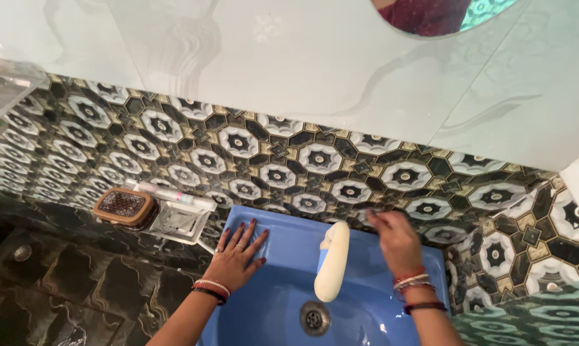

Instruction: The person places a clear plastic organizer on the tiled wall above a blue sink, then puts a toothbrush, toothpaste, and toothbrushes into it. They also place a soap dish and a metal pick into the organizer, then wipe the sink basin and faucet with a cloth.

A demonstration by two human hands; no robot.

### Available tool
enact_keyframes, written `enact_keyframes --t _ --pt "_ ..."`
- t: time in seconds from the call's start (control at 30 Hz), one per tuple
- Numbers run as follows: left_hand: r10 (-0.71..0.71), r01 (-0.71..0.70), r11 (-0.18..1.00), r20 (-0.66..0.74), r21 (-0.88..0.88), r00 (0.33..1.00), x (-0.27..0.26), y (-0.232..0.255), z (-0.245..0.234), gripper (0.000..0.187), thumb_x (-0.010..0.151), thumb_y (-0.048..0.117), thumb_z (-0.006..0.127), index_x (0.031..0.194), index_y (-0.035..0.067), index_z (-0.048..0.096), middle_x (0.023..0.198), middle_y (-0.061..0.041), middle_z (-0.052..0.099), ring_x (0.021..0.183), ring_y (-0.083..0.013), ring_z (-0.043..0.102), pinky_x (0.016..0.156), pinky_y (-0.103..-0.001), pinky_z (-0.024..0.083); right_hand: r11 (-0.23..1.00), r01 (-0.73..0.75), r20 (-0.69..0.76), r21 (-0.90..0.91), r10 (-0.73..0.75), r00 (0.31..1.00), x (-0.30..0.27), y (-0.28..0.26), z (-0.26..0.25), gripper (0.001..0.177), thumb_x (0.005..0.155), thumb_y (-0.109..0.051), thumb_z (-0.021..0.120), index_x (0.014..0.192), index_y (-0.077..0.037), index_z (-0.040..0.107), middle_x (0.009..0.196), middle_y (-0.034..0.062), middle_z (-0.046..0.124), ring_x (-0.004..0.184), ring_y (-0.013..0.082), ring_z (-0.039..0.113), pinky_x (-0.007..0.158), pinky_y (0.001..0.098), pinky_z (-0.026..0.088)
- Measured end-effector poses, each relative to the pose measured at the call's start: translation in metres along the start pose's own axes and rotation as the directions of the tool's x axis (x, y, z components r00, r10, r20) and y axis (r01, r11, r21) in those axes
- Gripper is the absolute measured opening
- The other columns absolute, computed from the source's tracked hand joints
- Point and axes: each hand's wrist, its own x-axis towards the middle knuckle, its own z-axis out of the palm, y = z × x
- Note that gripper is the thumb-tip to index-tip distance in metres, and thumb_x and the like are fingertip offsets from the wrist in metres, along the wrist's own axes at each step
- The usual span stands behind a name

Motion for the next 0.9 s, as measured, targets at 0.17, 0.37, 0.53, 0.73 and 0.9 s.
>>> enact_keyframes --t 0.17,0.37,0.53,0.73,0.9 --pt "0.014 -0.013 1.000 -0.036 0.027 0.999 0.002 -0.002 0.004 0.068 0.099 0.055 0.043 0.160 0.033 0.020 0.168 -0.007 0.011 0.153 -0.0285 0.015 0.122 -0.051 0.003 0.998 -0.043 -0.278 -0.036 0.032 0.960 0.037 0.024 -0.004 0.029 0.097 -0.003 0.070 0.120 -0.020 0.074 0.104 0.0048 0.070 0.097 0.0229 0.067 0.082 0.0352 0.057" --pt "-0.001 0.000 0.999 0.027 0.033 1.000 0.004 0.000 -0.002 0.068 0.100 0.056 0.041 0.160 0.035 0.019 0.170 -0.006 0.009 0.155 -0.0282 0.013 0.123 -0.051 0.002 0.926 0.376 0.122 -0.038 -0.369 0.921 0.030 -0.008 0.002 0.045 0.077 -0.001 0.066 0.120 -0.011 0.072 0.103 0.0034 0.070 0.098 0.0228 0.068 0.082 0.0346 0.059" --pt "-0.020 0.016 0.998 0.070 0.067 0.997 0.007 0.002 -0.006 0.068 0.101 0.058 0.038 0.161 0.037 0.014 0.170 -0.006 0.006 0.155 -0.0284 0.010 0.123 -0.052 0.001 0.946 0.320 0.064 -0.048 -0.316 0.946 0.050 0.006 -0.015 0.045 0.081 0.001 0.067 0.123 -0.014 0.073 0.101 0.0026 0.069 0.096 0.0206 0.066 0.083 0.0331 0.058" --pt "-0.052 0.045 0.997 0.118 0.061 0.992 0.005 0.003 -0.006 0.069 0.101 0.058 0.036 0.162 0.038 0.012 0.172 -0.005 0.003 0.157 -0.0273 0.008 0.124 -0.051 0.001 0.874 0.485 0.158 0.001 -0.480 0.863 0.059 0.000 0.003 0.038 0.082 -0.005 0.067 0.120 -0.008 0.071 0.105 0.0038 0.068 0.104 0.0207 0.065 0.088 0.0319 0.058" --pt "-0.028 0.029 1.000 0.074 -0.008 0.997 0.005 0.000 -0.002 0.070 0.101 0.058 0.039 0.162 0.038 0.012 0.171 -0.005 0.003 0.157 -0.0279 0.008 0.124 -0.051 -0.001 0.841 0.538 0.447 0.060 -0.504 0.739 0.065 -0.007 0.009 0.022 0.087 -0.018 0.066 0.108 -0.012 0.071 0.103 0.0044 0.065 0.103 0.0219 0.062 0.095 0.0387 0.052"
